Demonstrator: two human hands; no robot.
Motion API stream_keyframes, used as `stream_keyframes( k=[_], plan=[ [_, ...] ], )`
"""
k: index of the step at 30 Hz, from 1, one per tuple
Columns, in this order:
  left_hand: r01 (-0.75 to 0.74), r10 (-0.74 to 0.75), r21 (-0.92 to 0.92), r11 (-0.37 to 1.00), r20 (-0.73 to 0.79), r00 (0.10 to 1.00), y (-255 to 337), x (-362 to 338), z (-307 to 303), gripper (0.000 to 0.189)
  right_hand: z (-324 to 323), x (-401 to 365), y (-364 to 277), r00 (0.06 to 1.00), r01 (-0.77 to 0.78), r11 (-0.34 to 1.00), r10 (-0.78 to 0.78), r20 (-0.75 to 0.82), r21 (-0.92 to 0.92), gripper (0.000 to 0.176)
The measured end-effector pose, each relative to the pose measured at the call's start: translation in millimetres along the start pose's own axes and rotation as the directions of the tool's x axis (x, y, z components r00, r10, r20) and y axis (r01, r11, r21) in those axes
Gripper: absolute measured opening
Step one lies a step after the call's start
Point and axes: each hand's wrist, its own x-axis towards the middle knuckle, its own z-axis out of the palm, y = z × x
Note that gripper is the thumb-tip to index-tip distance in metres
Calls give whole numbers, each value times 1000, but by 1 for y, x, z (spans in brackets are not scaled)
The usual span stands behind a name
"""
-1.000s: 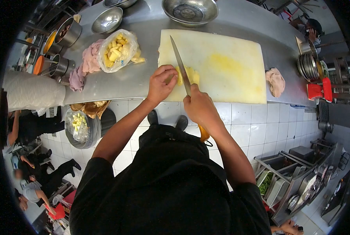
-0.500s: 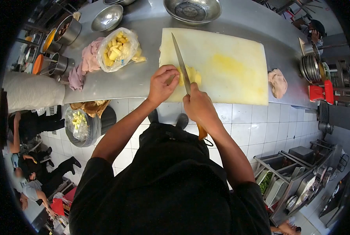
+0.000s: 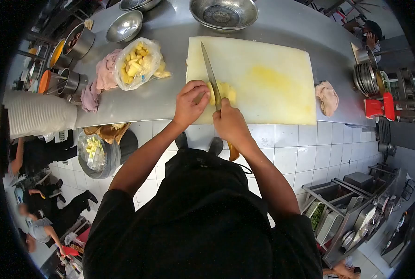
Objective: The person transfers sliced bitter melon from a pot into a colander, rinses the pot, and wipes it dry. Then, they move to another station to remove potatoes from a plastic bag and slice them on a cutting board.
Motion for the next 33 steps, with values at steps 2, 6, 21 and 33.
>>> stream_keyframes(
  k=[2, 6, 21, 33],
  plan=[
    [-1, 2, 7, 1000, -3, 1000, 0, 0, -3, 10, -8, -7, -12, 998, -55, 998, 55, -11, -4, 26],
    [-2, 2, 4, 1000, -5, 1000, 0, -1, -1, 10, -24, -23, -30, 996, -90, 996, 89, -9, -25, 27],
    [1, -2, -10, 1000, -15, 1000, 2, 0, -2, 11, -23, -25, -30, 998, -62, 998, 62, 4, -23, 24],
    [12, -12, -6, 1000, -9, 1000, 2, 0, -3, 10, -21, -17, -35, 996, -86, 994, 88, 30, -64, 25]
  ],
)
